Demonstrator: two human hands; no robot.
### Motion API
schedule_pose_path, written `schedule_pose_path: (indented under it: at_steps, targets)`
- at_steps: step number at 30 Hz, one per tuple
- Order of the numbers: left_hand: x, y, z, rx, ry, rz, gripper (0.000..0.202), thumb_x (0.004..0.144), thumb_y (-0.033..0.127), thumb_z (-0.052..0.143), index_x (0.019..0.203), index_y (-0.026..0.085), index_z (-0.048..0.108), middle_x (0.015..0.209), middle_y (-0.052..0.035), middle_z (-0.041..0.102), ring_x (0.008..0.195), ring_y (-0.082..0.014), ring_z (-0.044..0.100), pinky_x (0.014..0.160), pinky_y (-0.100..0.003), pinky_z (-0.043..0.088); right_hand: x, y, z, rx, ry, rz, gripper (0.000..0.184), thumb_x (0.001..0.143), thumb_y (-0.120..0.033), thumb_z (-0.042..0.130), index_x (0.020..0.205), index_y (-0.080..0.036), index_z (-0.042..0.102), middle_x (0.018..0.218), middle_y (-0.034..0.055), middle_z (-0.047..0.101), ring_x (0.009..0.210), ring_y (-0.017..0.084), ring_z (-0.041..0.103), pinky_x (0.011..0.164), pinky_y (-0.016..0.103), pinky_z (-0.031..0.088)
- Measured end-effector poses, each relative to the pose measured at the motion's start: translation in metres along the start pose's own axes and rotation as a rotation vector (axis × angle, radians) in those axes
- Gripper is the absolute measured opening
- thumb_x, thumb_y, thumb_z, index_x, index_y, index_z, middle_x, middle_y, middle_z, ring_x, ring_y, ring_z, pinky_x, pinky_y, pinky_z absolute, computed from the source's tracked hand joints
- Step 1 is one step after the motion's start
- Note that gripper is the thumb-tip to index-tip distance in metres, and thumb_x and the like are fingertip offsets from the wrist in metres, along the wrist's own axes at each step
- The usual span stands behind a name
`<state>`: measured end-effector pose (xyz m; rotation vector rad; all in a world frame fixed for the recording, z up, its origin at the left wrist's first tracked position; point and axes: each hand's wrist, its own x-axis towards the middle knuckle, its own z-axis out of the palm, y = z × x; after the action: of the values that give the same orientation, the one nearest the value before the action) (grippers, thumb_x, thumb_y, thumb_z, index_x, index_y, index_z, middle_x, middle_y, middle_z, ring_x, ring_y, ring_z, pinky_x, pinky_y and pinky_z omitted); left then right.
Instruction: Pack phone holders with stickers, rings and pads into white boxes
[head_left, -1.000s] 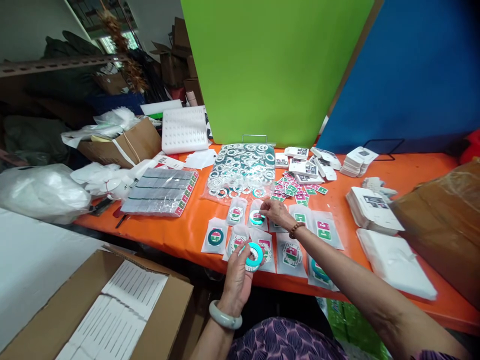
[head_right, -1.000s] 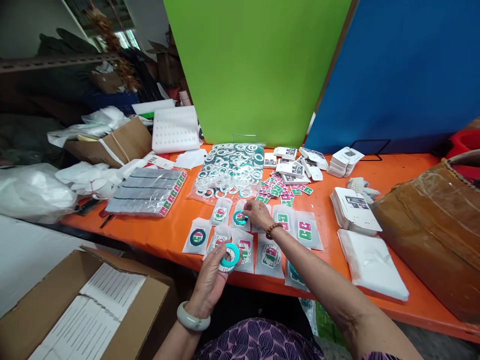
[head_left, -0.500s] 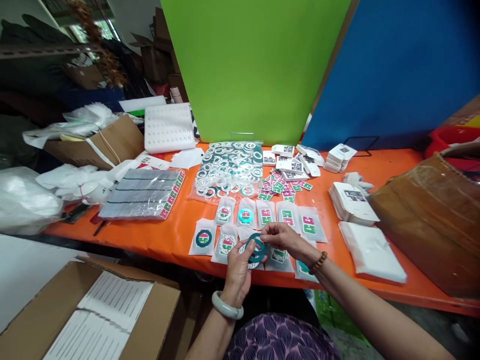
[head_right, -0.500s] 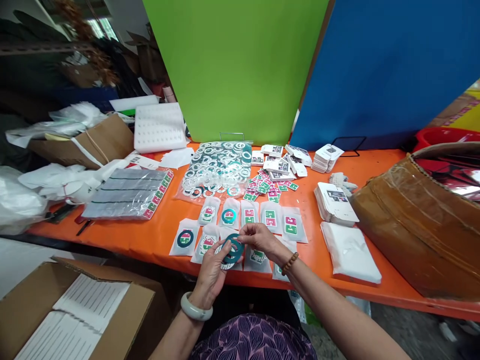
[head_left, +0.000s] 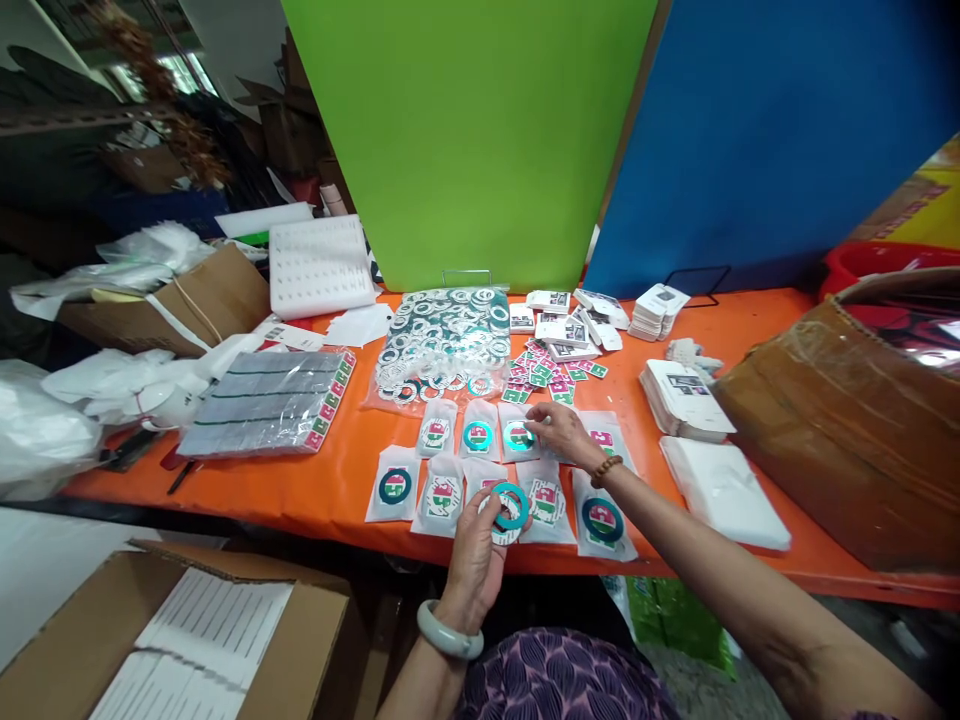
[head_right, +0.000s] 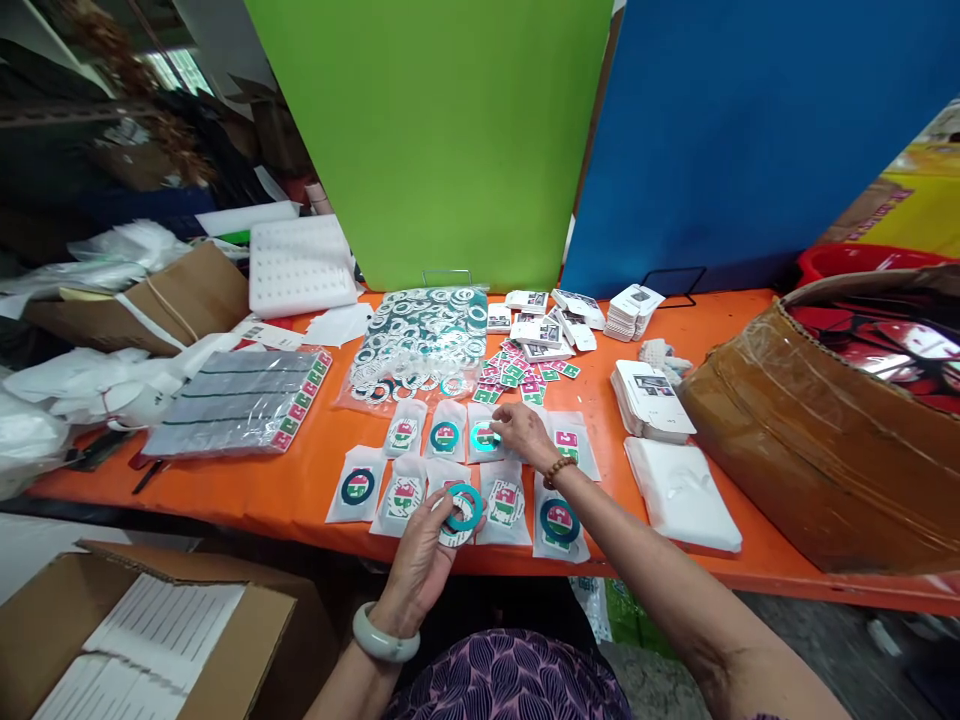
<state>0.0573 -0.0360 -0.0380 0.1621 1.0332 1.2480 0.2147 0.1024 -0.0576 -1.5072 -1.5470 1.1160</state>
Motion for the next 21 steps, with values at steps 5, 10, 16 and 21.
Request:
schedule_pose_path:
  at_steps: [5,10,16,21]
  targets:
    - [0.006,-0.002,0.003,0.029,0.03,-0.008,0.053,0.052,0.029,0.087,0.094,0.013,0.059,0.072,-0.0037,0.07,0.066,-0.0179,0.067,0.065,-0.03,0.055,-0.043,-0.014,-0.007,0.001,-0.162,-0.028,0.018,0.075,-0.035,0.061,0.07,-0.017,0.06,0.068,0.0017,0.057,0.065,0.014,0.048,0.059,0.026,0.036]
    - [0.009,-0.008,0.013,0.09,0.02,-0.02,0.048,0.052,0.03,0.087,0.087,0.012,0.06,0.064,-0.004,0.069,0.059,-0.0168,0.065,0.059,-0.03,0.055,-0.079,-0.012,-0.005,0.346,-0.412,0.2,0.029,0.068,-0.041,0.069,0.068,-0.016,0.056,0.055,-0.0026,0.053,0.046,0.007,0.036,0.044,0.021,0.025]
    - [0.005,-0.01,0.018,0.107,0.017,-0.03,0.043,0.056,0.029,0.086,0.086,0.011,0.06,0.063,-0.0042,0.068,0.06,-0.0193,0.067,0.061,-0.031,0.056,-0.052,0.004,-0.025,0.243,-0.193,0.176,0.032,0.066,-0.047,0.065,0.065,-0.017,0.052,0.053,-0.0057,0.043,0.042,0.006,0.03,0.042,0.021,0.021]
    - [0.001,-0.008,0.015,0.083,-0.021,-0.056,0.035,0.07,0.029,0.077,0.094,0.012,0.057,0.074,-0.0087,0.07,0.078,-0.0243,0.071,0.069,-0.033,0.056,-0.021,0.01,-0.046,0.054,0.015,0.111,0.024,0.067,-0.039,0.063,0.063,-0.018,0.052,0.056,-0.0026,0.048,0.049,0.01,0.039,0.048,0.024,0.03]
